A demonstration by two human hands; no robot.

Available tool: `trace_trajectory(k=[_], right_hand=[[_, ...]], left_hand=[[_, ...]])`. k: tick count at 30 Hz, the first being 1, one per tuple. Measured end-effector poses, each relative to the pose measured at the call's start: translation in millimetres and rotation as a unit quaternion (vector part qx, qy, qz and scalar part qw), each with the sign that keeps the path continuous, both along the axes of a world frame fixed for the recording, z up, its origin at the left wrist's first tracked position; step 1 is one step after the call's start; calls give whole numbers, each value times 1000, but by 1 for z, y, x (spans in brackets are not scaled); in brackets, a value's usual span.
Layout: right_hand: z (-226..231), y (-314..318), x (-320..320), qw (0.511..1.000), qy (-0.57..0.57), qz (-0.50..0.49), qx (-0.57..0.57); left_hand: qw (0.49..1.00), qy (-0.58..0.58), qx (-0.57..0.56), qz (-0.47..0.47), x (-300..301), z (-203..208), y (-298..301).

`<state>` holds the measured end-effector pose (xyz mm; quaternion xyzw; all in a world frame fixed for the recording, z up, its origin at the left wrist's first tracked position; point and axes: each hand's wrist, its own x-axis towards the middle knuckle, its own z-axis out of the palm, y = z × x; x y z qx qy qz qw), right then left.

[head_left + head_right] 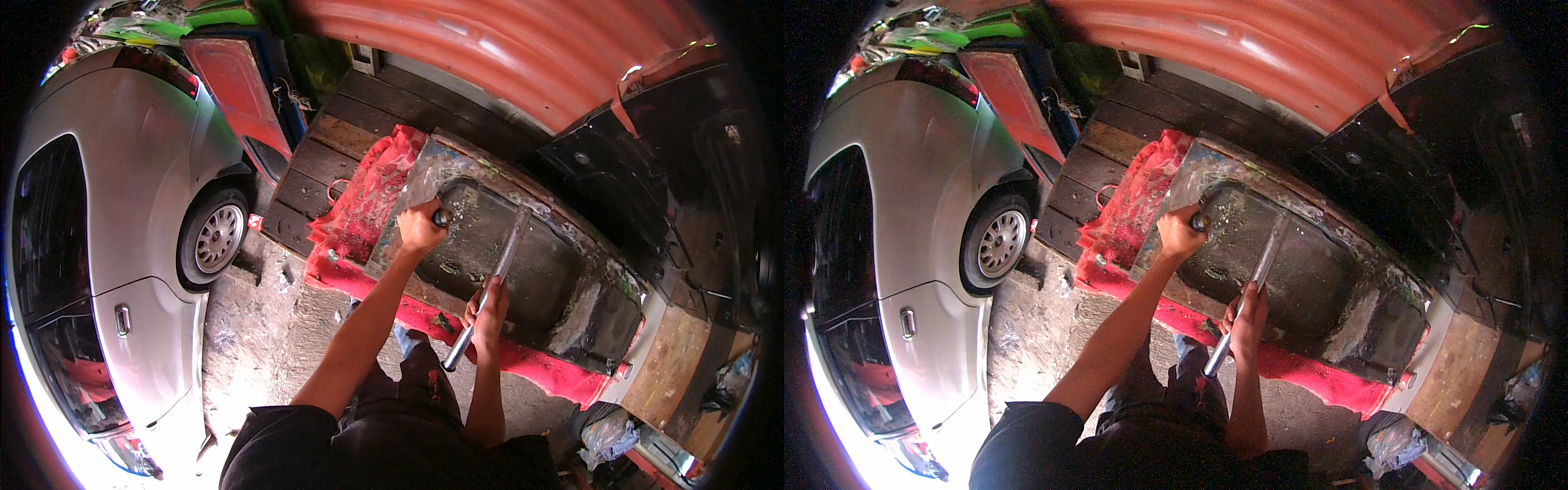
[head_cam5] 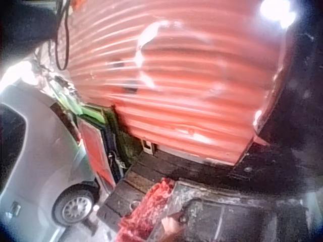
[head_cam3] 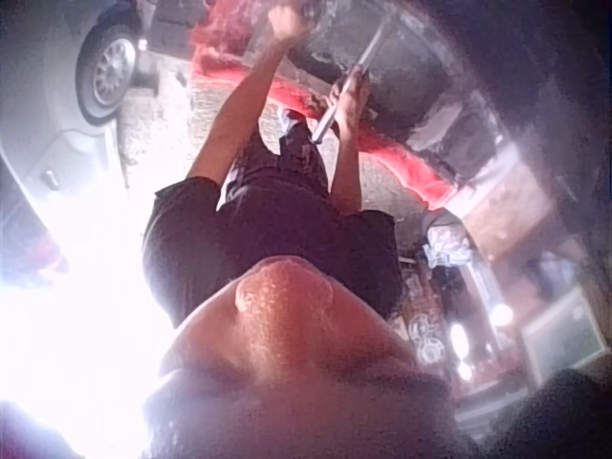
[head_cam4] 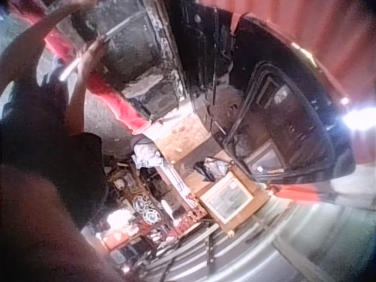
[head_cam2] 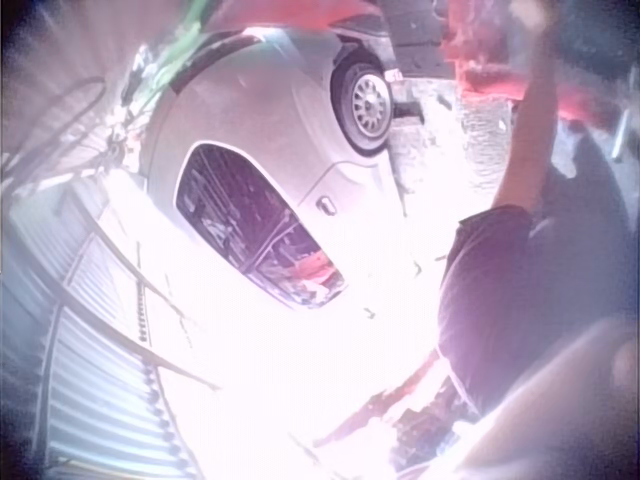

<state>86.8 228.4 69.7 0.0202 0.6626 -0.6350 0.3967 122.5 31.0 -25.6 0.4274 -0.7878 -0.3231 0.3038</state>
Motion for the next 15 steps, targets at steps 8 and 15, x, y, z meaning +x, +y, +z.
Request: trace_trajectory(k=[8, 15], right_hand=[[5, -2, -7, 999, 16, 8, -28], [-60, -17, 23, 989, 140, 50, 1]], left_hand=[[998, 32, -25, -40, 7, 1, 0], [995, 27, -29, -92, 10, -2, 1]])
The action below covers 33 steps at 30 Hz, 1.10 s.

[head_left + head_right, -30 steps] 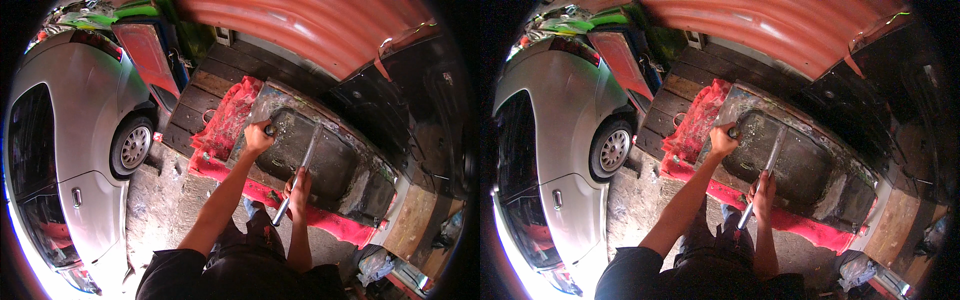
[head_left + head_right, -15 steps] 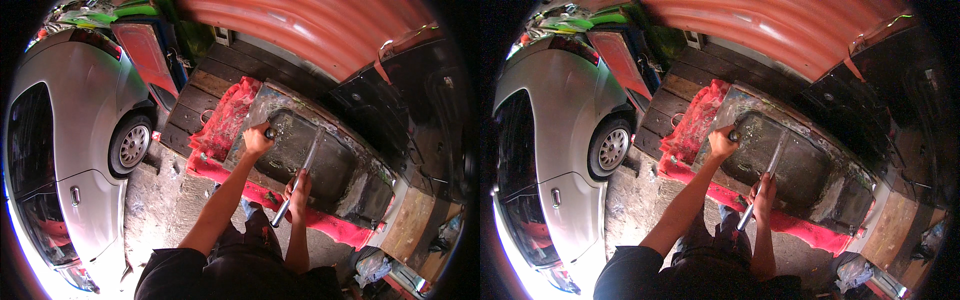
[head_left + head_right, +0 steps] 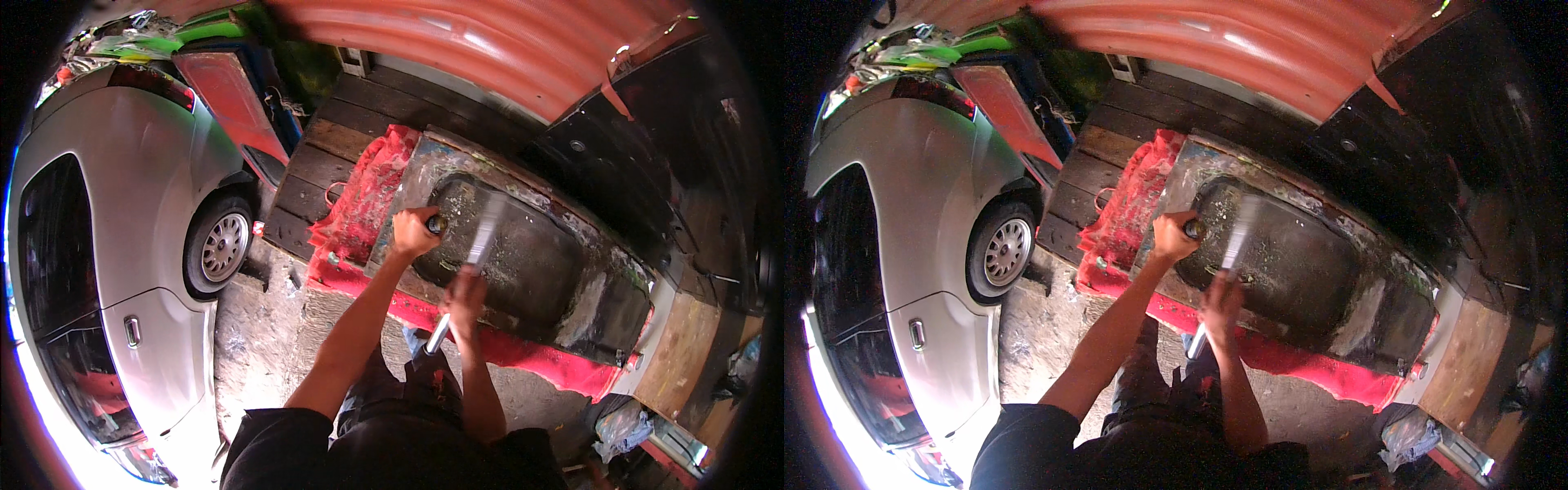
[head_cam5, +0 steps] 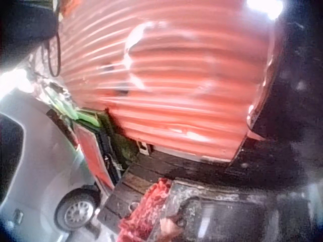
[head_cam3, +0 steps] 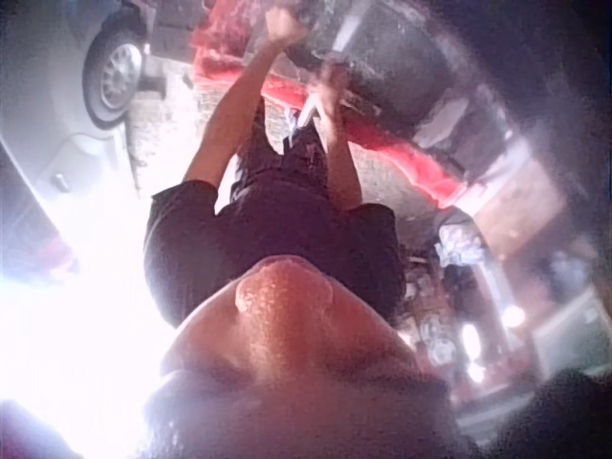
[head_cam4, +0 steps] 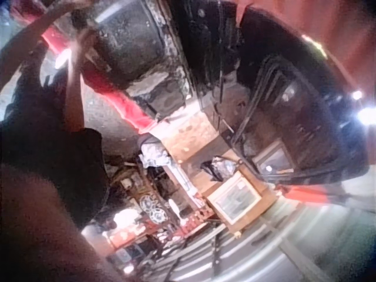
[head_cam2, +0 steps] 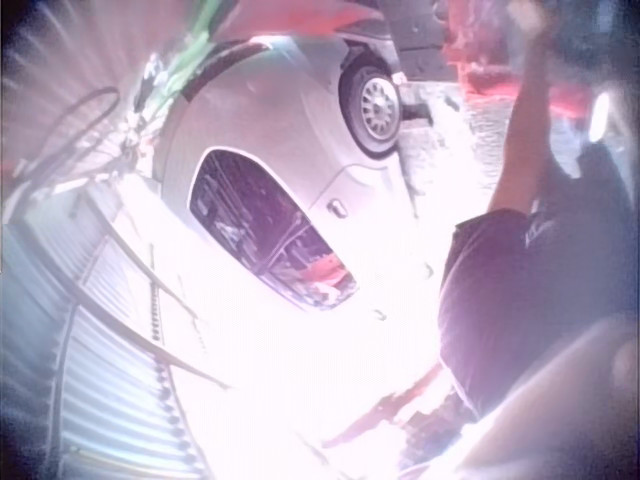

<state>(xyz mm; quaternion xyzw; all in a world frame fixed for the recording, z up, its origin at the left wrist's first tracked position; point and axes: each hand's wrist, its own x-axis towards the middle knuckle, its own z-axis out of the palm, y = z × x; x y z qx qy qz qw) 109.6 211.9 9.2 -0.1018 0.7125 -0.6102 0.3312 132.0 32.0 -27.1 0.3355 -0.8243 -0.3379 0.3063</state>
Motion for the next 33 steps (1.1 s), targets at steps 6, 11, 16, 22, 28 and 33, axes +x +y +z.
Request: trace_trajectory(k=[6, 11, 16, 22, 28, 33], right_hand=[[55, -7, 4, 997, -70, 27, 22], [93, -7, -22, 984, -56, -85, -144], [-11, -2, -6, 992, 85, 41, 86], [59, 8, -12, 996, -67, -32, 48], [93, -16, -27, 980, -6, -139, -143], [8, -2, -1, 990, -11, 56, 128]], left_hand=[[999, -31, 8, 0, 5, 0, 1], [999, -46, 20, -3, 6, 5, -3], [1000, -14, 13, -2, 1, 5, -1], [1000, -21, 4, -15, 6, 0, -1], [999, -46, 8, -9, 5, -2, -3], [1000, -19, 7, -12, 4, 4, -1]])
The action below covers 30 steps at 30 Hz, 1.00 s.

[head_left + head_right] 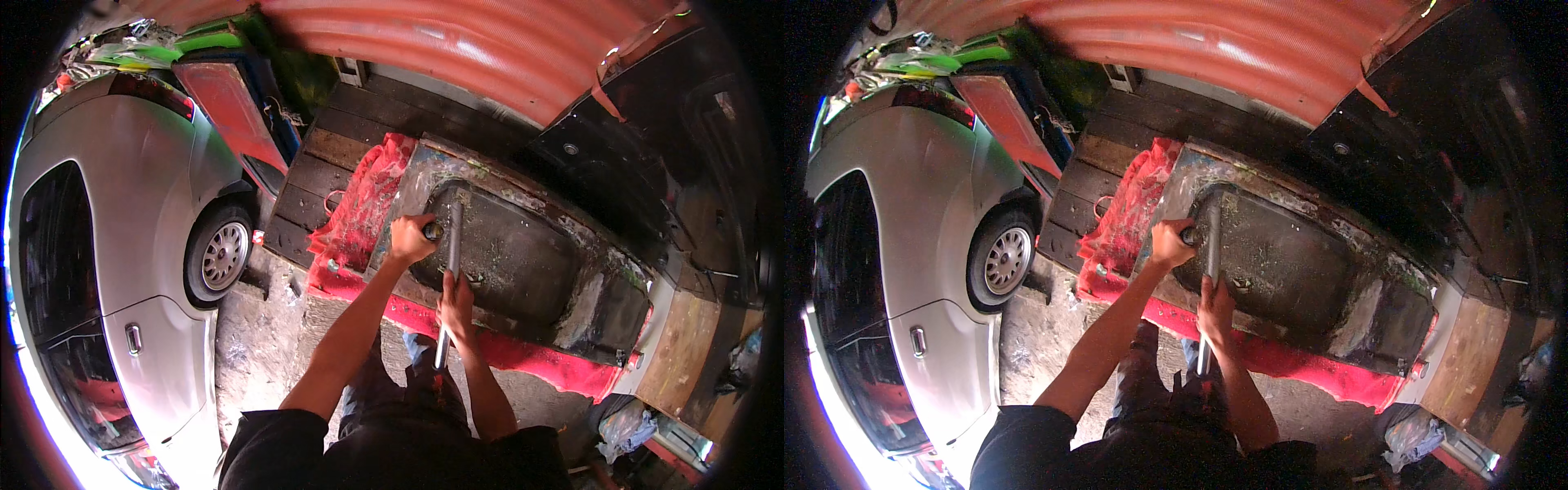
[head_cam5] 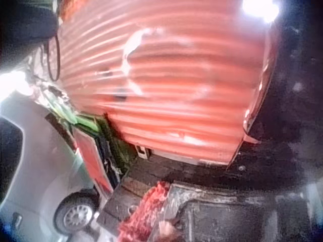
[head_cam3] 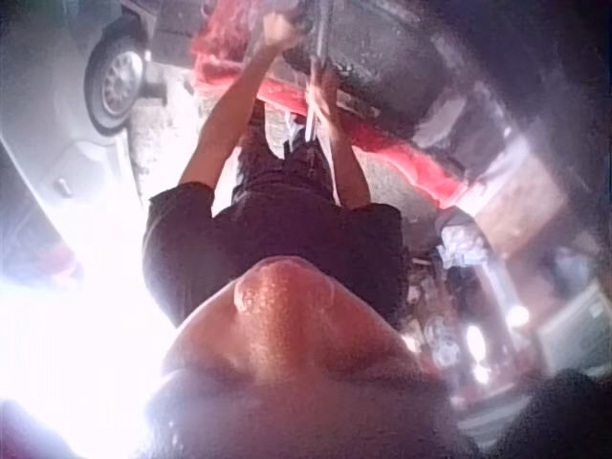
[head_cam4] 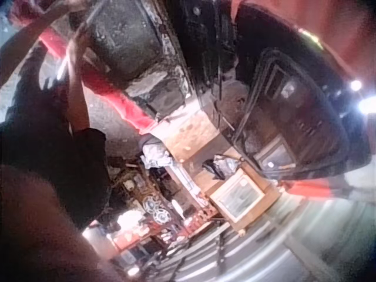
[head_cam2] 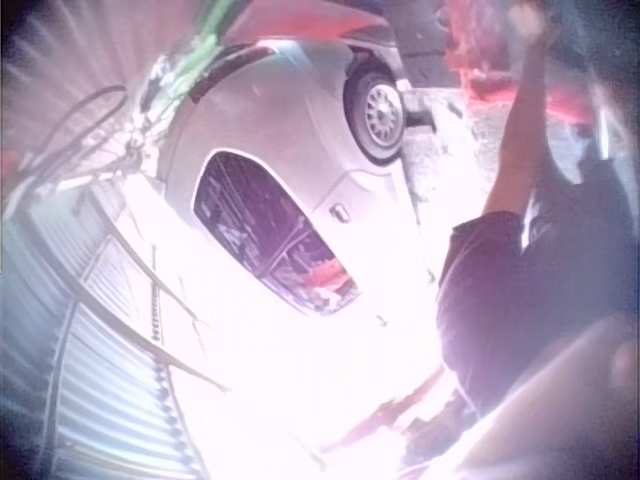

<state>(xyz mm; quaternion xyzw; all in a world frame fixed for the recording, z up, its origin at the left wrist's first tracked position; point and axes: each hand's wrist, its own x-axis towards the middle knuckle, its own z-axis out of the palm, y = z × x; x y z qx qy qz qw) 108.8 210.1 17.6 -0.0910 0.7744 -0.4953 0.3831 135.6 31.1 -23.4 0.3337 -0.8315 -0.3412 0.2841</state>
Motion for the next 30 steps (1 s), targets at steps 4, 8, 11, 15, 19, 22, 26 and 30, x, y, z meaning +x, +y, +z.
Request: trace_trajectory(k=[4, 8, 11, 15, 19, 22, 26, 30], right_hand=[[41, 12, -3, 992, -57, -87, -71], [92, 5, -33, 971, 7, -126, -204], [96, -11, -28, 924, -49, -234, -299], [-44, 4, 1, 993, 112, 28, 36], [3, 25, 16, 992, -74, -92, -32], [56, 18, -13, 967, -104, -199, -124], [103, -6, -26, 927, -9, -255, -274], [-13, 7, 0, 973, 192, -62, -114]], left_hand=[[999, -30, -7, -21, -1, -1, 3], [1000, -23, -12, -15, 2, -1, 1], [998, -48, -10, -31, 2, 3, 0], [1000, -6, 15, -2, -3, -8, -1], [999, -36, -15, -25, 1, -8, 3], [1000, 1, -9, -29, 3, -11, 3], [995, -85, -7, -44, 4, 1, 0], [998, -43, -41, -31, 1, -1, 4]])
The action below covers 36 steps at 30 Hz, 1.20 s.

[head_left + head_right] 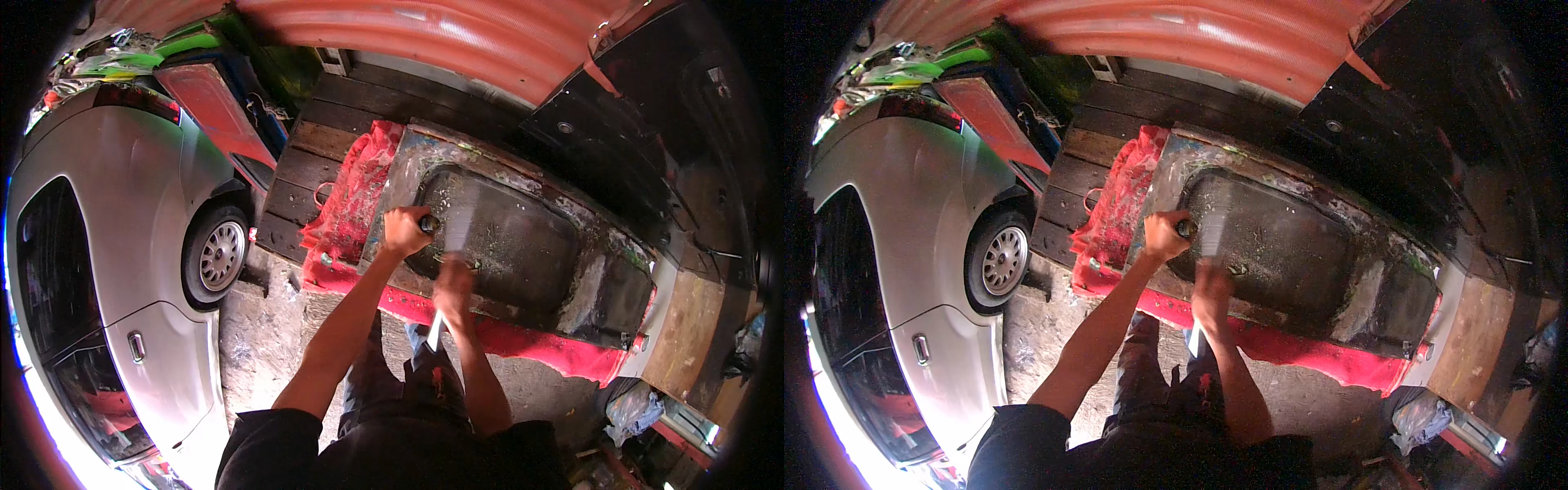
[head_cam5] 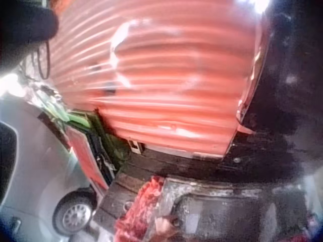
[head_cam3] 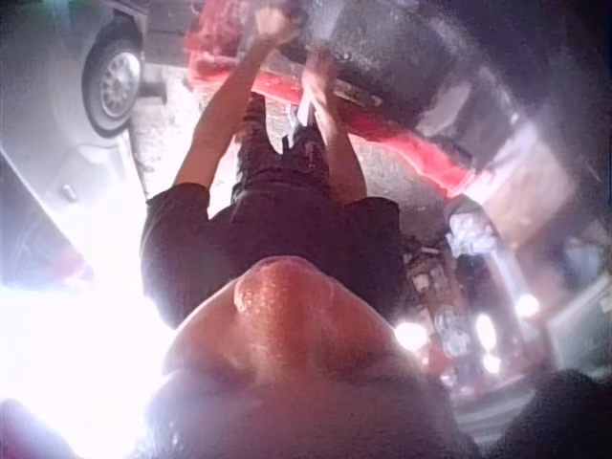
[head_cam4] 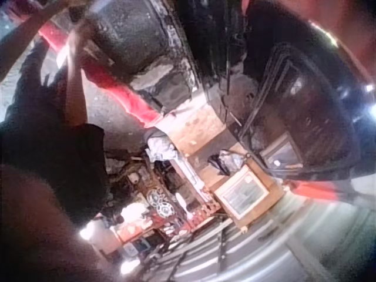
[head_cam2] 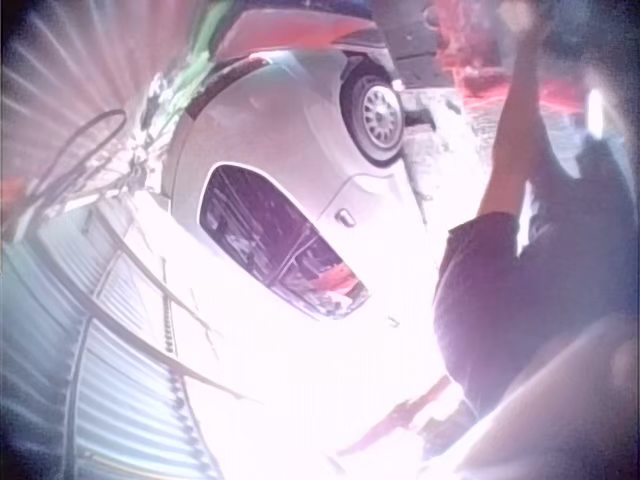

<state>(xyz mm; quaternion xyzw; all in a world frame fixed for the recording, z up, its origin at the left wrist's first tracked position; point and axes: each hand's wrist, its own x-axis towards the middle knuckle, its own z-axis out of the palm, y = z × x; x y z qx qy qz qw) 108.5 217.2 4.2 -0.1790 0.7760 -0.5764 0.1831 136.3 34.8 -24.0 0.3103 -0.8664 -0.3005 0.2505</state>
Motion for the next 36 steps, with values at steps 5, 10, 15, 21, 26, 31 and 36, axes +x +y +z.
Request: trace_trajectory(k=[5, 10, 15, 21, 26, 31, 36], right_hand=[[-10, 33, 9, 985, -147, -21, 93], [64, 6, -36, 980, -188, -62, -14], [87, -8, -40, 982, -176, -60, -44], [74, -2, -18, 962, -256, -89, -30], [62, 6, -7, 957, -280, -73, -5], [71, 8, -7, 961, -271, -53, 1], [102, -3, -23, 968, -239, -32, -72]], left_hand=[[997, -12, 43, 62, 47, -25, -24], [1000, 3, 27, -11, 47, -29, -8], [999, 24, 19, -39, 24, -8, 12], [997, -17, 24, -69, 11, -3, 12], [997, 2, 36, -61, 14, -5, 6], [998, -27, 41, -48, 6, -6, 6], [999, 23, 31, 7, 4, 2, 3]])
